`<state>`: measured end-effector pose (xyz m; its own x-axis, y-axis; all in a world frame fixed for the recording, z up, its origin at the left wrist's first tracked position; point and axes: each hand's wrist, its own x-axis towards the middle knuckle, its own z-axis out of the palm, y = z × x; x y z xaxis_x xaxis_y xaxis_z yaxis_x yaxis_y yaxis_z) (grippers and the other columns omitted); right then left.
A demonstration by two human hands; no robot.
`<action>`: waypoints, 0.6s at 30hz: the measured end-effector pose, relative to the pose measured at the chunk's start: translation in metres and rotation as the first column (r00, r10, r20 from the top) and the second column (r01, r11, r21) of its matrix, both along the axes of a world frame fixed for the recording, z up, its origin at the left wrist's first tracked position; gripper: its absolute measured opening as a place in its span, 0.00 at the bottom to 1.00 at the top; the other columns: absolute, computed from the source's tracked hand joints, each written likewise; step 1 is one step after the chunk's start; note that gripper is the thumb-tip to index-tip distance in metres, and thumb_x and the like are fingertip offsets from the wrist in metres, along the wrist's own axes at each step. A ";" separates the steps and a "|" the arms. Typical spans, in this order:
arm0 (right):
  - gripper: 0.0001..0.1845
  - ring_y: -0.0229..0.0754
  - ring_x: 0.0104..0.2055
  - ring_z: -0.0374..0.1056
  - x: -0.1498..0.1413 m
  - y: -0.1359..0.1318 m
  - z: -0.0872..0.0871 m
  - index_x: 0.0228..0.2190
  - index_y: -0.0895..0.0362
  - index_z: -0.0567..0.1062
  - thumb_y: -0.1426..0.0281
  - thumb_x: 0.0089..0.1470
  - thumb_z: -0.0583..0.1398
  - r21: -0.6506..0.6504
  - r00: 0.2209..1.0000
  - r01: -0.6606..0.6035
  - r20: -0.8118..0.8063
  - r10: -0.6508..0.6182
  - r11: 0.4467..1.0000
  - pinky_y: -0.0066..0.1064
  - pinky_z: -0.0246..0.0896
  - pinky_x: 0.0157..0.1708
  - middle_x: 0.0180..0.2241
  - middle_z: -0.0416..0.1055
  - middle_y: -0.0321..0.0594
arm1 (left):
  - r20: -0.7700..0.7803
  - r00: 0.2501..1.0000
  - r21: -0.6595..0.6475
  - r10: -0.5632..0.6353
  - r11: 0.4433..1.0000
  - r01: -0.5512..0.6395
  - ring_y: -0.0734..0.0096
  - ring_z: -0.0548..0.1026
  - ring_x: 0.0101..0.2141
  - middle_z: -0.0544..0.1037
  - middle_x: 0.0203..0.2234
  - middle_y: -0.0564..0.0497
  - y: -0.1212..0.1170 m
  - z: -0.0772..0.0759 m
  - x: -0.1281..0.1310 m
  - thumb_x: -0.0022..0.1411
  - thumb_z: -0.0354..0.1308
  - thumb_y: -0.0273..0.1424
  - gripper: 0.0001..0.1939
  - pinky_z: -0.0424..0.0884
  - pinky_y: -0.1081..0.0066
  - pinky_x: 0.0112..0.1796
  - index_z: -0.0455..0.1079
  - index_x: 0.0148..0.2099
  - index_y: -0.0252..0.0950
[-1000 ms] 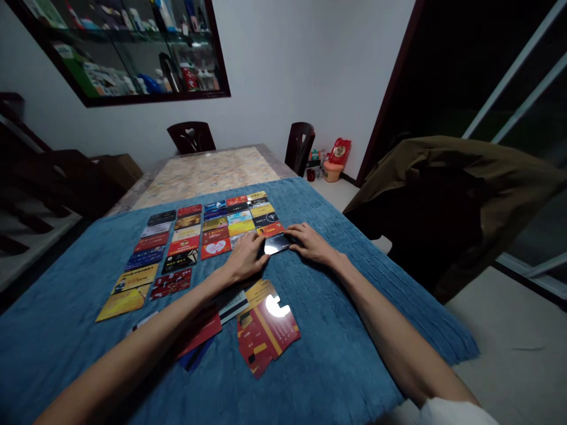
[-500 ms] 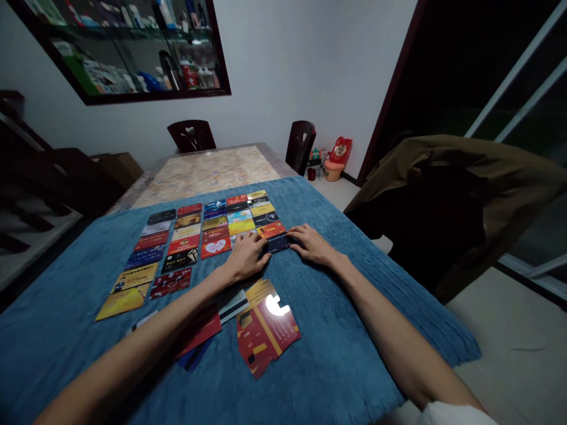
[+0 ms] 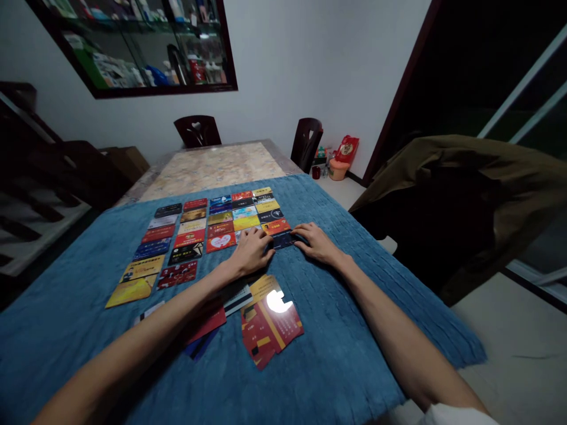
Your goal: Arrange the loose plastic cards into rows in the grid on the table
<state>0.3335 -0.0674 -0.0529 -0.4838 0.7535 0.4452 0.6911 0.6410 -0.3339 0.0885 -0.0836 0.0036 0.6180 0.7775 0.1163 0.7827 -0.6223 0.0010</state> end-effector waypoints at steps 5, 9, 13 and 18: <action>0.15 0.52 0.49 0.69 0.000 -0.001 0.001 0.49 0.52 0.77 0.66 0.61 0.58 -0.009 1.000 0.003 -0.017 -0.003 1.000 0.50 0.64 0.52 0.50 0.74 0.47 | 0.017 1.000 0.010 -0.011 1.000 0.011 0.52 0.67 0.52 0.75 0.48 0.41 -0.004 0.001 -0.010 0.68 0.53 0.35 0.13 0.62 0.53 0.49 0.72 0.48 0.35; 0.15 0.52 0.48 0.68 0.000 -0.003 0.000 0.48 0.53 0.77 0.65 0.62 0.57 -0.011 1.000 0.004 -0.030 -0.005 1.000 0.50 0.64 0.51 0.49 0.74 0.48 | 0.039 0.999 0.026 -0.003 1.000 0.002 0.53 0.67 0.51 0.75 0.47 0.41 -0.009 0.004 -0.022 0.68 0.52 0.34 0.12 0.62 0.54 0.48 0.73 0.47 0.35; 0.16 0.52 0.47 0.67 -0.002 -0.007 0.001 0.48 0.54 0.77 0.65 0.61 0.57 0.043 0.999 0.025 -0.022 -0.024 0.999 0.49 0.64 0.50 0.48 0.74 0.48 | 0.073 0.997 0.043 0.008 0.999 -0.011 0.54 0.67 0.50 0.75 0.47 0.42 -0.018 0.011 -0.038 0.68 0.53 0.33 0.11 0.62 0.54 0.47 0.73 0.47 0.36; 0.16 0.55 0.48 0.65 -0.010 -0.019 0.013 0.47 0.55 0.77 0.65 0.60 0.58 0.136 0.994 0.107 0.015 -0.110 0.985 0.50 0.63 0.47 0.46 0.74 0.49 | 0.118 0.992 0.047 0.036 0.998 -0.041 0.54 0.67 0.50 0.76 0.47 0.42 -0.035 0.019 -0.064 0.67 0.53 0.31 0.11 0.61 0.53 0.48 0.74 0.48 0.36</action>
<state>0.3232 -0.0860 -0.0400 -0.4135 0.7359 0.5361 0.7652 0.6000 -0.2334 0.0243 -0.1182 0.0226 0.5677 0.7920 0.2246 0.8023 -0.5934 0.0646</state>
